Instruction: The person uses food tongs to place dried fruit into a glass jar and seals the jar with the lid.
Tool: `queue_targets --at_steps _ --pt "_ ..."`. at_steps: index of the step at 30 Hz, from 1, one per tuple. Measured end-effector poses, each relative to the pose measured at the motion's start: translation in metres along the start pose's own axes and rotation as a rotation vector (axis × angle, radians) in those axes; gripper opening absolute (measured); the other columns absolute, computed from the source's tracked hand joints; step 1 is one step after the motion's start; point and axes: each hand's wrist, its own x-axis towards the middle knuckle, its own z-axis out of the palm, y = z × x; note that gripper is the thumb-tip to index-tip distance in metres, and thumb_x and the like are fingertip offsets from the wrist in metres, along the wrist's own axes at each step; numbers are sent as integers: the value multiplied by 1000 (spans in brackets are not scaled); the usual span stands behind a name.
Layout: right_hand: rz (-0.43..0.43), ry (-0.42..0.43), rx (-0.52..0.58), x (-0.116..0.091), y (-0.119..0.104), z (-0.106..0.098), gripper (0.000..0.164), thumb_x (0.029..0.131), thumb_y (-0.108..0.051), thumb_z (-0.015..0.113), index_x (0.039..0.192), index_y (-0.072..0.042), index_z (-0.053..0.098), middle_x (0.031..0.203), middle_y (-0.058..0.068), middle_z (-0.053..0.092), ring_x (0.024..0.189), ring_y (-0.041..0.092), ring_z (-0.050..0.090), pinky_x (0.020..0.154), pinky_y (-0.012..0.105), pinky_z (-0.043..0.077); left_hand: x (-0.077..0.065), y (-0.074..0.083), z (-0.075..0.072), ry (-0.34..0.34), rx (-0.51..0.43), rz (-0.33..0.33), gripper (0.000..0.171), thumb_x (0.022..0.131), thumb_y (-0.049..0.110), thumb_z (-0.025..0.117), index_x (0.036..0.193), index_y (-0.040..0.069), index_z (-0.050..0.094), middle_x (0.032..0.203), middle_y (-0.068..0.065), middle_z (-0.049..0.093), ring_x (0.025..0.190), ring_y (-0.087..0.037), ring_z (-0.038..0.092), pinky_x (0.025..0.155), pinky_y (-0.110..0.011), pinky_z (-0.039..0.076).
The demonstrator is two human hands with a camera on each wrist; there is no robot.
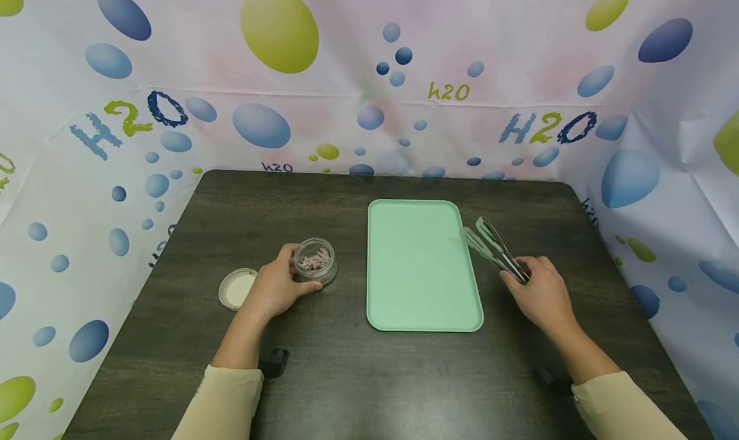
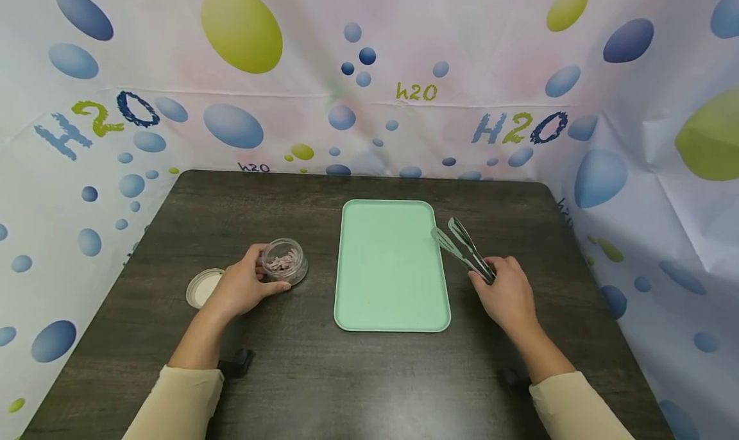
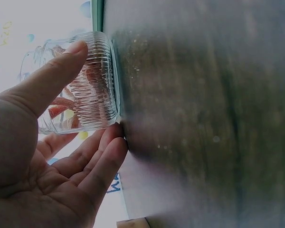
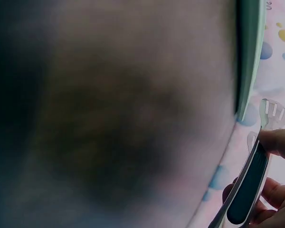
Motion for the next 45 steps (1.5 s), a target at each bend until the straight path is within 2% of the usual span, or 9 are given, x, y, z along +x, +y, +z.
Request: queue_targets --at_steps 5,9,17,23,30,35,38,42,45 --pt "58 -32 -16 -9 14 -2 56 104 -34 73 138 9 63 114 27 62 85 31 59 66 35 42 0 0 -1 -1 3 4 95 93 43 87 166 13 34 149 -27 65 135 -45 66 104 -63 54" --pt "74 -43 -25 -11 19 -4 58 104 -36 72 138 10 62 115 28 62 86 33 60 66 38 43 1 0 -2 6 9 3 94 93 43 88 165 13 34 149 -26 65 135 -45 66 105 -64 54" --pt "66 -108 -71 -10 20 -3 56 103 -33 72 133 14 62 113 30 63 92 38 63 76 53 50 1 -2 -3 9 16 -2 95 93 42 88 166 13 34 146 -28 66 134 -46 66 105 -64 53" --pt "76 -151 -81 -10 19 -2 57 104 -32 69 134 15 59 114 31 62 93 40 63 76 54 51 0 -4 -3 11 13 -6 95 93 43 88 165 14 34 147 -28 66 134 -45 66 105 -64 53" --pt "98 -202 -97 -9 19 -3 59 105 -34 67 137 14 55 124 35 59 102 46 63 82 60 51 0 -3 -2 8 14 -9 95 93 43 88 165 14 35 146 -28 66 134 -45 66 105 -64 53" --pt "92 -241 -100 -6 19 -5 64 105 -35 67 143 14 51 131 39 56 109 49 61 88 64 50 0 -3 -2 9 8 -2 93 93 43 88 164 14 35 146 -28 66 134 -45 66 105 -64 53" --pt "85 -251 -98 -6 17 -8 69 105 -36 68 147 15 47 138 42 52 119 56 57 94 69 49 0 -3 -1 11 10 3 93 93 43 88 164 14 36 145 -28 67 134 -45 67 105 -63 54" --pt "89 -235 -104 -6 11 -11 75 105 -41 68 153 11 44 147 42 46 130 63 48 99 77 43 1 -2 0 14 15 18 92 93 42 88 163 13 37 144 -27 67 132 -45 67 104 -63 54" --pt "92 -215 -101 -5 3 -11 77 104 -46 69 156 6 45 150 41 45 131 64 44 97 79 38 1 -1 1 16 19 28 91 93 41 89 162 12 37 142 -27 68 131 -44 68 104 -62 54"
